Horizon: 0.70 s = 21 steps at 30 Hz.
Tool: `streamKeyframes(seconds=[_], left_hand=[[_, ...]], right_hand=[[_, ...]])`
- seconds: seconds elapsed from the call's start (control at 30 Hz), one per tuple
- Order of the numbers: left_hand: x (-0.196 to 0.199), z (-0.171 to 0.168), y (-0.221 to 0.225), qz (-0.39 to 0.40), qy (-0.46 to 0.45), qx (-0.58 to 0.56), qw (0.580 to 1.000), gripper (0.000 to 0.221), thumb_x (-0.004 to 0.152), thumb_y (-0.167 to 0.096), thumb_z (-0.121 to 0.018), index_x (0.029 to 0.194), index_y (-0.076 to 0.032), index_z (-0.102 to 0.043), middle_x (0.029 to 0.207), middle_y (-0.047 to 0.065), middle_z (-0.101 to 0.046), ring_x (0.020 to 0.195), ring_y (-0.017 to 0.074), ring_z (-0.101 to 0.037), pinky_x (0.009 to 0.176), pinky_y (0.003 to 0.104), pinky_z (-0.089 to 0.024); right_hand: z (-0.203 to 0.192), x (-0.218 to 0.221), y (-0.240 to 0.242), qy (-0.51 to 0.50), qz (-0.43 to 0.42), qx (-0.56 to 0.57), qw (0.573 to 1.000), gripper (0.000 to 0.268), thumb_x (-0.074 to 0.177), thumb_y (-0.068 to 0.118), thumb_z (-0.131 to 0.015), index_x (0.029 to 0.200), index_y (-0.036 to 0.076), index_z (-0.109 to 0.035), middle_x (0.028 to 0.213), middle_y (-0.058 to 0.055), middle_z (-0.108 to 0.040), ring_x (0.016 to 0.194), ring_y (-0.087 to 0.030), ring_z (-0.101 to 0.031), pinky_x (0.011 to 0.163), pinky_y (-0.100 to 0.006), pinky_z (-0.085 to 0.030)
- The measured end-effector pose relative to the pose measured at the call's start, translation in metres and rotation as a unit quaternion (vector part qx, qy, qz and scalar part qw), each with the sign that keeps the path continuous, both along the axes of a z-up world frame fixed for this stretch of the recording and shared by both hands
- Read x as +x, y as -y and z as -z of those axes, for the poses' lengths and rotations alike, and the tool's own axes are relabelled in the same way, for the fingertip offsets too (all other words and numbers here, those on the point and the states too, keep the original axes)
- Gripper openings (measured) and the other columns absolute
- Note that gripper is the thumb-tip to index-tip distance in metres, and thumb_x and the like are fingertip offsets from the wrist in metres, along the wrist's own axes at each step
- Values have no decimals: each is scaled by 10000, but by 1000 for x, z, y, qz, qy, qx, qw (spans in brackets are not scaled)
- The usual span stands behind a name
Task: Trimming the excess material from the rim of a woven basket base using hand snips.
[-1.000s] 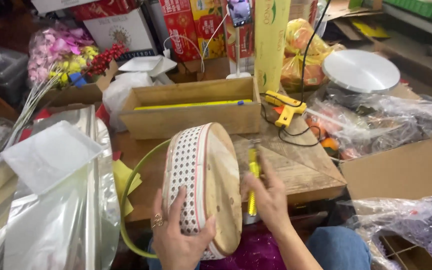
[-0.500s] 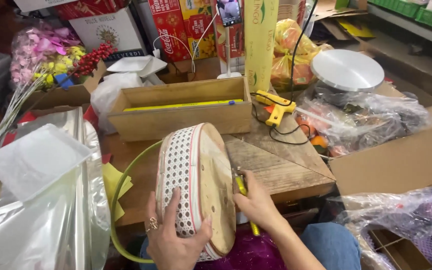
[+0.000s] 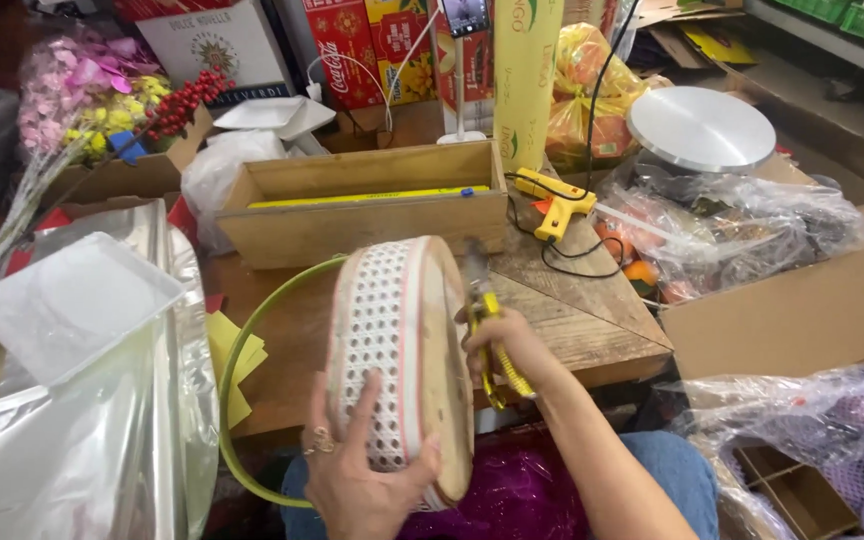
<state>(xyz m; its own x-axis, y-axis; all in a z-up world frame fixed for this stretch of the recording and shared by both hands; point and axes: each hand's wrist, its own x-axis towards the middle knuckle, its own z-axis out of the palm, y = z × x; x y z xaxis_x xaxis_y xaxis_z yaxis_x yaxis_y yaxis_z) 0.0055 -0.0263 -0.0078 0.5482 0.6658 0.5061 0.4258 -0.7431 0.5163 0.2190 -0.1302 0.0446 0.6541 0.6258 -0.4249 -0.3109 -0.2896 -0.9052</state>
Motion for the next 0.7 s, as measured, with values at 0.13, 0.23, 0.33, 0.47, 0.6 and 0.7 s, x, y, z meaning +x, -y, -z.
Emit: streamKeyframes(seconds=[0.13,0.23,0.33,0.47,0.6,0.7], left_hand=[[5,-11,-12,8,51,8,999,975,547,-582,-884,1453,-349,-610,1662,187,-422,1423,379,-547,911,562,-615],[4,-14,-19,19,55,27,998,929,583,-561,-867,1448,-319,-630,1639,186,-454,1407,351,-572,903,542,-612],[1,-9,-16,8,26,22,999,967,543,-598,-852,1450,-357,-621,1662,147,-450,1368,339,-607,890,555,-613],[0,-8,-6,4,38,46,998,929,526,-572,-859,1404,-334,-671,1650,156,-466,1439,347,-555,907,563,-602],[2,-13,-4,28,47,40,998,939,556,-533,-889,1439,-330,-644,1657,149,-444,1464,321,-522,1000,520,-573],[1,-14,-2,13,37,35,999,924,547,-515,-898,1422,-329,-665,1653,122,-465,1433,313,-555,933,516,-603]], right_hand=[[50,9,39,-121,86,288,946,581,690,-61,-499,1268,-2,-492,775,-119,-542,570,-240,-527,540,-403,-493],[96,-9,70,77,60,58,994,839,631,56,-595,1462,93,-486,1011,-120,-621,796,-246,-616,718,-397,-534],[110,-37,94,204,-26,-193,959,811,643,184,-706,1435,240,-541,1156,-56,-752,926,-172,-691,832,-316,-548],[147,-12,83,218,118,-285,926,817,798,480,-719,1545,265,-469,1346,-172,-705,1248,-392,-673,1046,-450,-528],[97,45,57,356,56,-381,851,721,868,590,-655,1440,175,-518,1422,-176,-536,1279,-443,-576,1043,-624,-454],[84,72,32,384,15,-419,823,870,952,643,-615,1597,120,-356,1681,-246,-276,1552,-445,-265,1252,-606,-238]])
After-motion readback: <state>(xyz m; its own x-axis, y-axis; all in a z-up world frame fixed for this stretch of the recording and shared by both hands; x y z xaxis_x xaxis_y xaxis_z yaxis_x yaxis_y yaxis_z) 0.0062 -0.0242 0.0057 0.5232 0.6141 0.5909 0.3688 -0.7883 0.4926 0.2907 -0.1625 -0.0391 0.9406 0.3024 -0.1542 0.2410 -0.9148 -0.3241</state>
